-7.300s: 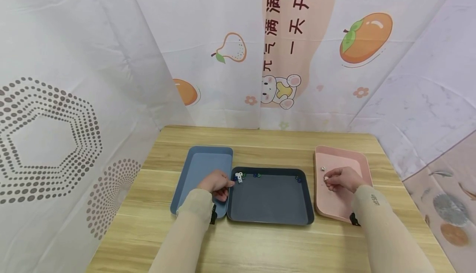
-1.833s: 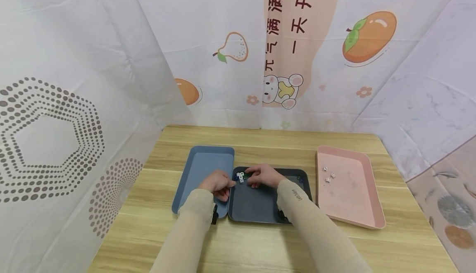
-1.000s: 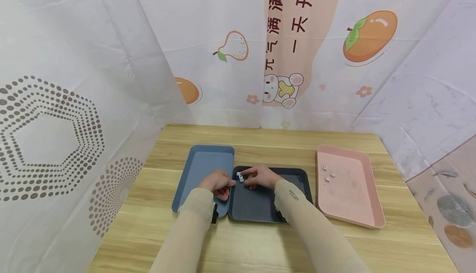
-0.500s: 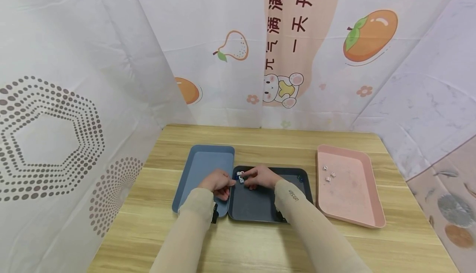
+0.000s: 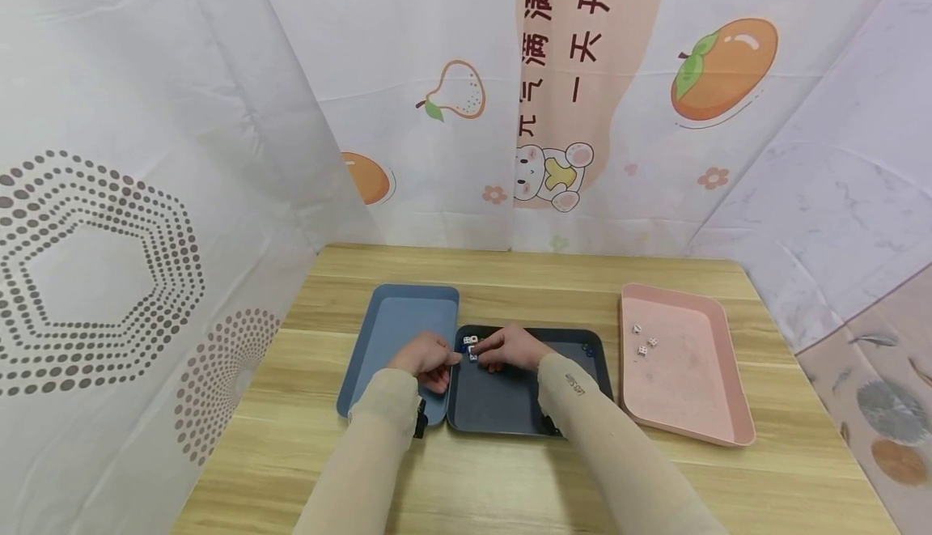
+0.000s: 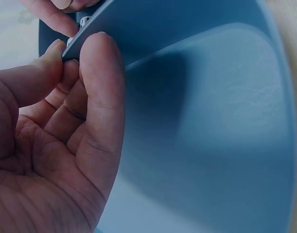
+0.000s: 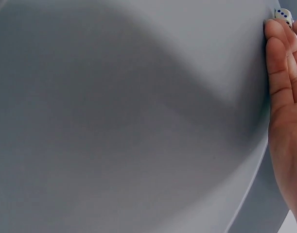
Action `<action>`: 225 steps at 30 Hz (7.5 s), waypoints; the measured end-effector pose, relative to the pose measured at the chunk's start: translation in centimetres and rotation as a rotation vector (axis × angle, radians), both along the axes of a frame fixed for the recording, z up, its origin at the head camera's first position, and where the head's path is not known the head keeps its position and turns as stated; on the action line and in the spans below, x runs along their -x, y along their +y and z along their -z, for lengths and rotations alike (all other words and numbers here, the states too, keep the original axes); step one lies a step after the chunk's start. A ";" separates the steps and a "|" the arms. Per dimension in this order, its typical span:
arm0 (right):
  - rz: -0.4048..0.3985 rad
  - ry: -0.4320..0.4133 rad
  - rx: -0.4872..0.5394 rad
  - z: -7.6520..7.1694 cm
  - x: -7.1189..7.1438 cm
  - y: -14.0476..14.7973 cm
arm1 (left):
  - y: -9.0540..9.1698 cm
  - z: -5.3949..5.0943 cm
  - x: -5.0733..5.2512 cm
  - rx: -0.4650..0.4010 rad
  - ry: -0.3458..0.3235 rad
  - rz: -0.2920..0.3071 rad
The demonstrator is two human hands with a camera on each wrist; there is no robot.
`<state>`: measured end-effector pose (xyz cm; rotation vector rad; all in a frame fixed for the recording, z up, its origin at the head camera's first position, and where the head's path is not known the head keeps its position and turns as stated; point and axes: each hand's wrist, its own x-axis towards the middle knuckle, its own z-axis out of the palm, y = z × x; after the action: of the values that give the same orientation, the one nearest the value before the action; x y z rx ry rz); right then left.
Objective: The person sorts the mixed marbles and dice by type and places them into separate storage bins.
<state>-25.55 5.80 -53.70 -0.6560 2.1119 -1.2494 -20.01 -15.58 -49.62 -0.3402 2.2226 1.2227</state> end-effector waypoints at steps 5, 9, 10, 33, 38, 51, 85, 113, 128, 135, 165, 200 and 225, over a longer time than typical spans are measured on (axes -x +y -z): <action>0.009 -0.003 -0.003 0.2 0.0 0.0 | 0.0 0.1 0.1 -0.004 -0.004 -0.007; 0.011 -0.005 -0.012 0.3 0.0 0.0 | 0.0 0.0 0.0 -0.006 -0.011 -0.011; 0.010 -0.004 -0.011 0.2 0.0 0.0 | 0.0 0.0 0.0 -0.006 -0.010 -0.011; -0.002 -0.004 -0.025 0.1 -0.1 0.0 | 0.0 0.0 0.0 -0.006 -0.008 -0.018; 0.010 0.010 -0.057 0.2 -0.2 -0.2 | 0.0 0.1 0.0 -0.003 -0.007 -0.008; 0.022 0.029 -0.094 0.0 -0.4 -0.6 | -0.1 0.1 0.0 0.000 0.004 0.001; -0.032 0.103 -0.165 -0.8 0.0 0.2 | -0.2 0.2 -0.1 -0.014 -0.004 -0.015; 0.172 0.059 -0.103 -3.8 3.0 11.2 | -0.1 -0.1 -0.2 -0.020 0.009 0.001; 0.306 0.073 -0.176 -4.5 3.1 15.9 | 0.0 -0.1 -0.2 -0.015 0.006 -0.009; 0.298 0.072 -0.184 -4.9 2.9 18.4 | 0.0 -0.1 -0.1 -0.010 0.007 -0.015; 0.434 0.130 -0.243 -3.1 0.7 26.8 | 0.0 -0.2 -0.1 -0.020 0.013 -0.003; 0.423 -0.013 -0.209 -1.0 -0.4 28.7 | -0.1 0.2 -0.2 -0.031 0.015 -0.019; 0.395 0.039 -0.260 -1.2 -0.6 28.4 | 0.0 0.2 -0.2 -0.033 0.015 -0.020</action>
<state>-24.91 34.24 -52.46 -0.1538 2.4612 -1.1315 -19.82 -15.53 -49.79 -0.3419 2.2142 1.2742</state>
